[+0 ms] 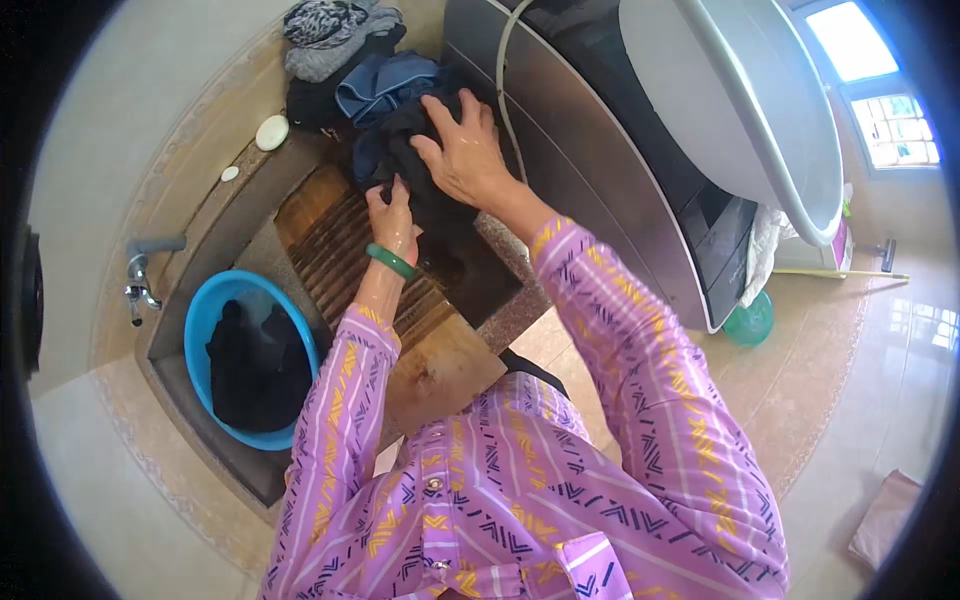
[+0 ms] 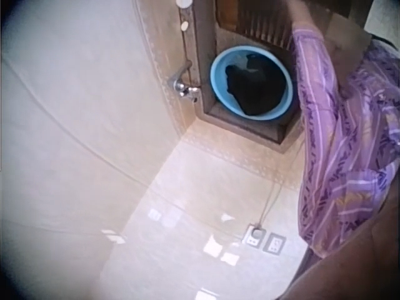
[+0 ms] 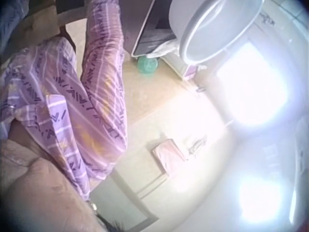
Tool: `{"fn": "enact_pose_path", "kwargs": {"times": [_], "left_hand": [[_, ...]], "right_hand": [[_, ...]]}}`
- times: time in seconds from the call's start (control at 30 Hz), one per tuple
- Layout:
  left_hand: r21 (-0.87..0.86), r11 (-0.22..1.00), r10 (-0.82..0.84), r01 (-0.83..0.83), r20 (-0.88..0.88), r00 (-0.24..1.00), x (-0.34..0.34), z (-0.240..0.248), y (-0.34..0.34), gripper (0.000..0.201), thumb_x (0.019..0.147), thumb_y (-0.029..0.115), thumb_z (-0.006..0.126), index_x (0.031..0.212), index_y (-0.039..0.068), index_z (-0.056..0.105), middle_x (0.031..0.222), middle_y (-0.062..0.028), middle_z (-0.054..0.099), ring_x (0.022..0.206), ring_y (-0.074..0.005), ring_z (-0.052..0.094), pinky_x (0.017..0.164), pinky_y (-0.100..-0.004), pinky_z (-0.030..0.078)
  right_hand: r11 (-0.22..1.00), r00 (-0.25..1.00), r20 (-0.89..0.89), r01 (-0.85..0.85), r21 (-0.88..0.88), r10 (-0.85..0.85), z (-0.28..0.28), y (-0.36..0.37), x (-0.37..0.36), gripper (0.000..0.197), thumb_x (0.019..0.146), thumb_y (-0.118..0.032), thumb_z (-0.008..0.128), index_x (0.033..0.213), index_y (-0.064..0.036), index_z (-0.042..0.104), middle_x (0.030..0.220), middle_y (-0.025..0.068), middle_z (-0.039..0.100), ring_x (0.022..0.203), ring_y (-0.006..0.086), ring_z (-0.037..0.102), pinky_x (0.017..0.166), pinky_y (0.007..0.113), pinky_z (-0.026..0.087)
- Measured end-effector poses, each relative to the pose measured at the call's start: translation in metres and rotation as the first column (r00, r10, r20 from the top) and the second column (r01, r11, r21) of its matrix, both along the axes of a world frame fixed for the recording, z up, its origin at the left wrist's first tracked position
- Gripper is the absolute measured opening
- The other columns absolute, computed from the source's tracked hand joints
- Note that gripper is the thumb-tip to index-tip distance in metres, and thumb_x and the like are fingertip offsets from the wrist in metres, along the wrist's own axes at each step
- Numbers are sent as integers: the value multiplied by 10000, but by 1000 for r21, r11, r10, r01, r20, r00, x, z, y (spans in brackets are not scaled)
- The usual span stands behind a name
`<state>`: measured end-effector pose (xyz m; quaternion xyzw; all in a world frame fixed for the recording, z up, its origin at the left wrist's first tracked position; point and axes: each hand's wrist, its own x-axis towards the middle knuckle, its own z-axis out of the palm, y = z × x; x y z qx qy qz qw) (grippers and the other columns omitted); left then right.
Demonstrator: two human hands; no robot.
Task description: The person washes clothes by scrubbing garments against a wooden washboard and dipping them in a plastic basin.
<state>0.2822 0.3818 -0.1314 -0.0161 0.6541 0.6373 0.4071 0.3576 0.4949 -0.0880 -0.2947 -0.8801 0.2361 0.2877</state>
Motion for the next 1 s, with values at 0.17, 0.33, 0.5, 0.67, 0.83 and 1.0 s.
{"fn": "enact_pose_path", "kwargs": {"times": [0.17,0.33,0.5,0.67,0.83,1.0], "left_hand": [[39,998,-46,47,-16,999,-1,3,-5,379,886,325,599,1081,47,432,1057,-98,494,930,-186,457,740,-342,424],[-17,993,-116,118,82,990,-3,13,-3,684,890,507,528,1398,161,227,1433,-143,296,1281,-357,341,950,-646,306],[36,984,-176,173,115,978,-15,10,-34,775,830,597,553,1392,163,241,1441,-87,298,1249,-344,360,954,-551,343],[73,997,60,-37,-342,938,-31,-6,-100,221,851,238,647,975,62,596,829,-43,615,782,-112,553,701,-276,471],[-285,936,-25,-206,-638,770,-109,-28,-256,205,850,200,649,991,51,638,908,-46,640,839,-140,579,782,-287,474],[-259,884,95,-389,-716,691,-133,-30,-347,258,841,167,659,1033,3,608,956,-83,635,879,-159,585,794,-279,475]], "right_hand": [[994,993,-103,-56,90,65,21,-22,15,588,796,-427,603,1306,-162,482,1347,277,332,1197,452,333,976,549,286],[949,999,0,-34,315,36,-15,-12,-17,551,736,-449,630,1217,-189,562,1269,228,419,1172,428,359,883,551,353],[938,991,-61,-92,333,119,-19,-13,-26,545,681,-391,692,1166,-162,594,1217,212,453,1116,405,425,867,496,399],[940,982,64,-189,283,178,13,-7,-4,582,730,-410,687,1243,-174,547,1262,215,444,1161,408,407,931,524,350],[913,974,130,-218,346,184,21,-16,3,651,740,-461,682,1305,-198,494,1314,218,405,1205,422,363,994,509,289],[925,990,51,-142,352,133,39,-9,-24,708,764,-505,653,1326,-126,447,1291,272,410,1198,433,381,980,524,307]]}}
